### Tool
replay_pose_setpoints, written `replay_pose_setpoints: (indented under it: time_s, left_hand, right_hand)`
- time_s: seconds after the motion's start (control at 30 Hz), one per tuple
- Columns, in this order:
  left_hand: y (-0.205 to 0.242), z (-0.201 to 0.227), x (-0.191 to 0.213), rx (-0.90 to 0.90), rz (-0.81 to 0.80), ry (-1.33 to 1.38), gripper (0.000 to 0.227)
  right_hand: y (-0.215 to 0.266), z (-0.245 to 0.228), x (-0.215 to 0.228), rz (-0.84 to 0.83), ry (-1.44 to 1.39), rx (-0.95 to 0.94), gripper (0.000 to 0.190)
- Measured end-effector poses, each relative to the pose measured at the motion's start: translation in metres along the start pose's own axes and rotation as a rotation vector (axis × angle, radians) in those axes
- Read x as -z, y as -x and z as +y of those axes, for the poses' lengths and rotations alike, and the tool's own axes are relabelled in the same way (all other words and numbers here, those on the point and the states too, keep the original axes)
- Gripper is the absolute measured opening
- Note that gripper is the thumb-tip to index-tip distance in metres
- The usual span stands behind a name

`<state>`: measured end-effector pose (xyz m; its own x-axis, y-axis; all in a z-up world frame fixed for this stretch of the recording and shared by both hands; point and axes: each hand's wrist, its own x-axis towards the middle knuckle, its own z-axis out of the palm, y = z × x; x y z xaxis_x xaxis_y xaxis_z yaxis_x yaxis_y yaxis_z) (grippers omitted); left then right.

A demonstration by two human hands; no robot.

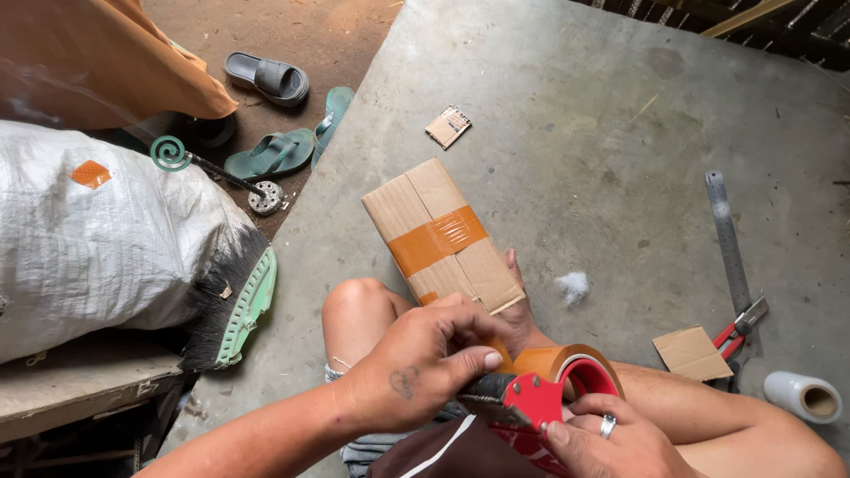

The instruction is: The person sits on the floor and uses a handheld tape dispenser to apply orange packing tape to a small cardboard box. They repeatedly wrap tape around the box's length and width, smoothing it down with their hands to secure the package.

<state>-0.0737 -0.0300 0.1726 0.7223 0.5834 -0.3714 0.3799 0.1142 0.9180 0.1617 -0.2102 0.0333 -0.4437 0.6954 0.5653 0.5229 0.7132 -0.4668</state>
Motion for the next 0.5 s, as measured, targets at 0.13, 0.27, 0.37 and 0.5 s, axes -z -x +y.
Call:
replay_pose_setpoints:
  time_s: [0.13,0.27,0.37,0.5]
  left_hand:
    - [0.003,-0.005,-0.005,-0.022,0.075,-0.093,0.009]
    - [-0.004,-0.019,-0.009,-0.084,0.257,-0.121,0.01]
    - [-0.027,-0.029,0.013,-0.106,0.359,-0.217,0.012]
    - [-0.077,-0.022,0.079,-0.225,0.463,-0.356,0.014]
  right_hand:
    - [0.001,-0.007,-0.013,-0.068,0.15,-0.022,0.055]
    - [-0.016,-0.019,-0.009,0.093,-0.298,-0.341,0.086]
    - [-0.029,-0.035,-0.008,0.089,-0.623,-0.712,0.09]
    - [-0.045,-0.039,-0.008,0.231,-0.855,-0.897,0.086]
